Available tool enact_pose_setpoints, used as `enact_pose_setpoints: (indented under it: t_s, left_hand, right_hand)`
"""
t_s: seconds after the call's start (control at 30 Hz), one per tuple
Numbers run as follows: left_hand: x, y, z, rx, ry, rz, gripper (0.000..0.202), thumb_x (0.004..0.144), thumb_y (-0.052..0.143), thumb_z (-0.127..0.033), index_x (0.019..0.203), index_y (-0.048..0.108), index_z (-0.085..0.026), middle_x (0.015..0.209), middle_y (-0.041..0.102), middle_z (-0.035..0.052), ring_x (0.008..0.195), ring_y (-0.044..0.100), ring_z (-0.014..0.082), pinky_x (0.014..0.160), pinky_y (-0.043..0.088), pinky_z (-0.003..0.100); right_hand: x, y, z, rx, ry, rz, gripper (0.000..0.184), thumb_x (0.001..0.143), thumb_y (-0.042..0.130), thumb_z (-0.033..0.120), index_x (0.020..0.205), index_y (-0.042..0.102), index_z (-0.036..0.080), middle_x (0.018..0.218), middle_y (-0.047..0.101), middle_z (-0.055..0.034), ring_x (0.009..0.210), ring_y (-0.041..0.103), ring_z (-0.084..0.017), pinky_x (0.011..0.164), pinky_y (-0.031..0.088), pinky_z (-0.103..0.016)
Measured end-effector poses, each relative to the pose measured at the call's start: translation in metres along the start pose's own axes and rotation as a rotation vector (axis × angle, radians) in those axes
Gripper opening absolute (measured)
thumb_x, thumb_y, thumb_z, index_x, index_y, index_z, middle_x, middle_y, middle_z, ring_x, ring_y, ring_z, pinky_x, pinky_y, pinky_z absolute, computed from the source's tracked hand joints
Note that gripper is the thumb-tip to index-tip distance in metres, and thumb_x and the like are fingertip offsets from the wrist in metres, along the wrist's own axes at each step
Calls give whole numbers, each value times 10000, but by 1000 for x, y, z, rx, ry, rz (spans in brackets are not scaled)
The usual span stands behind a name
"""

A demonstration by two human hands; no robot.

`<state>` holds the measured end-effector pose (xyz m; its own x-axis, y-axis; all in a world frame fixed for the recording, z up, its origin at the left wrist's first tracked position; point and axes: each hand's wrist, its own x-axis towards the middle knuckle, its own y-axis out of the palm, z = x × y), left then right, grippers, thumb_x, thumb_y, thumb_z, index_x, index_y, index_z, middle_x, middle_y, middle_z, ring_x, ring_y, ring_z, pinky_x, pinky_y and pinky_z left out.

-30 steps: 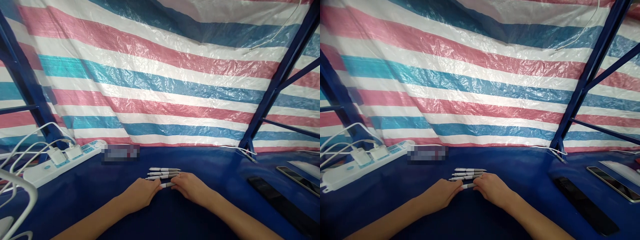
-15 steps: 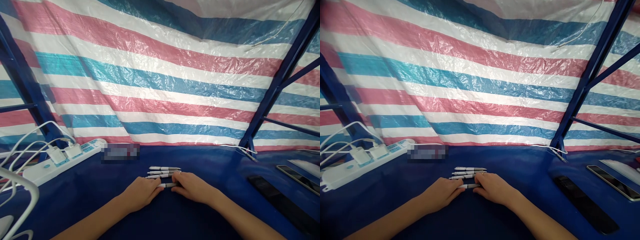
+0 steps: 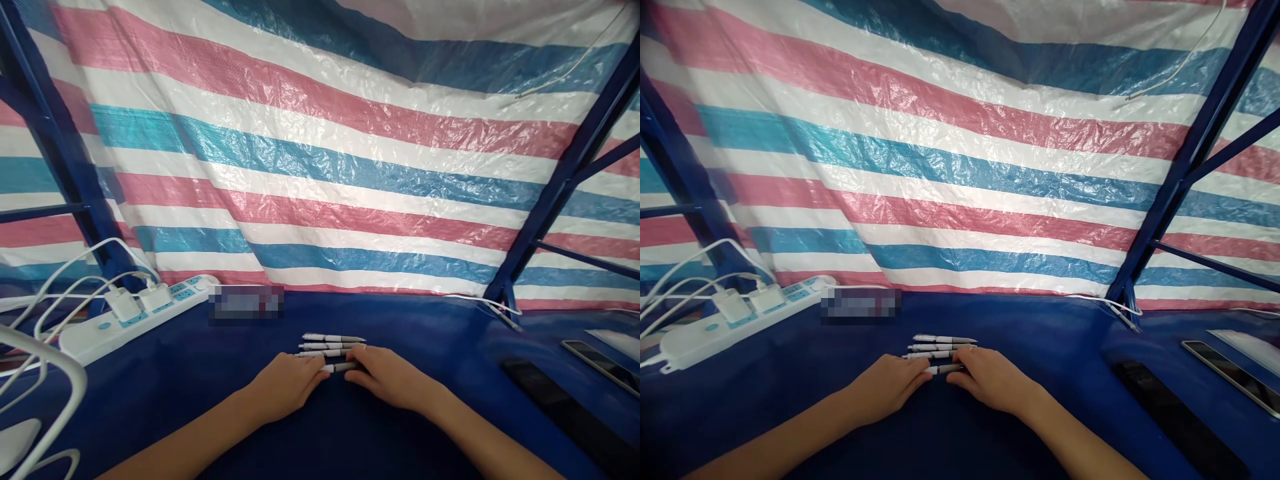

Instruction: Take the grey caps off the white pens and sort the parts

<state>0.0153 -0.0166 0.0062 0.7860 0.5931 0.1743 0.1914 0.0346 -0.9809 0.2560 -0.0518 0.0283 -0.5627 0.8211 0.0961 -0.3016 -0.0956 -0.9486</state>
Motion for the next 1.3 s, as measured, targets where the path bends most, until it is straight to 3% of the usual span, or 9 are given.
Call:
enact_pose_setpoints:
  t_s: [0.1, 0.23, 0.33, 0.57, 0.7, 0.8, 1.0, 1.17, 1.3]
  left_hand:
    - [-1, -1, 0, -5, -1, 5, 267, 1023, 309, -335, 915, 512, -199, 807, 684, 5, 662, 652, 191, 534, 346, 266]
    - [-1, -2, -1, -1, -4, 9, 272, 1017, 320, -333, 887, 517, -197, 823, 685, 20, 680, 660, 203, 536, 357, 267]
    - [-1, -3, -2, 3, -2, 9, 260, 1012, 327, -328, 894, 520, -199, 831, 685, 20, 679, 661, 194, 541, 365, 256]
    - [-1, -1, -1, 5, -11, -1, 283, 1016, 313, -345, 896, 524, -199, 786, 675, 11, 672, 658, 181, 554, 387, 249]
    - [-1, 0, 0, 0, -7, -2, 284, 1013, 315, -344, 902, 530, -196, 807, 679, 20, 682, 659, 182, 560, 388, 247]
    - [-1, 0, 0, -7, -3, 1, 279, 1012, 320, -339, 896, 530, -196, 820, 685, 21, 696, 663, 194, 560, 384, 255]
    - [-1, -1, 0, -15, -7, 1, 299, 1018, 307, -348, 899, 535, -196, 807, 681, 15, 672, 655, 177, 554, 382, 248]
    - [-1, -2, -1, -6, -2, 8, 289, 1014, 318, -344, 879, 526, -195, 800, 675, 16, 656, 645, 177, 550, 374, 250]
    - [-1, -2, -1, 2, 0, 12, 269, 1012, 339, -341, 869, 518, -201, 802, 678, 6, 662, 646, 187, 543, 354, 256]
  right_hand:
    - [1, 0, 0, -7, -19, 6, 287, 1022, 322, 365, 911, 531, 203, 907, 630, -36, 830, 607, -195, 727, 430, -305]
    - [0, 2, -1, -5, -4, -1, 140, 970, 460, 329, 959, 511, 199, 919, 626, -35, 791, 601, -191, 675, 420, -295]
    - [-1, 2, -2, -5, -4, 0, 147, 956, 490, 347, 968, 507, 201, 903, 629, -27, 767, 603, -186, 653, 417, -288]
    - [-1, -1, 0, -16, -48, 15, 300, 1025, 308, 343, 895, 540, 202, 908, 647, -38, 831, 619, -199, 746, 435, -309]
    - [-2, 1, -2, -10, -18, 10, 163, 980, 436, 338, 953, 520, 201, 901, 641, -33, 780, 616, -194, 675, 433, -295]
    - [-2, 1, -2, -2, -14, 13, 194, 963, 479, 379, 1032, 512, 201, 941, 646, -34, 808, 625, -197, 689, 441, -294]
    - [-2, -2, 2, -19, -38, 28, 291, 1021, 319, 351, 925, 548, 201, 918, 647, -46, 841, 618, -202, 745, 435, -310]
    - [-3, -2, 1, -14, -13, 21, 137, 972, 450, 331, 943, 498, 206, 894, 631, -28, 768, 601, -183, 660, 412, -281]
    - [-3, -2, 1, -17, -12, 23, 116, 962, 468, 320, 931, 488, 210, 897, 624, -24, 776, 593, -181, 666, 397, -278]
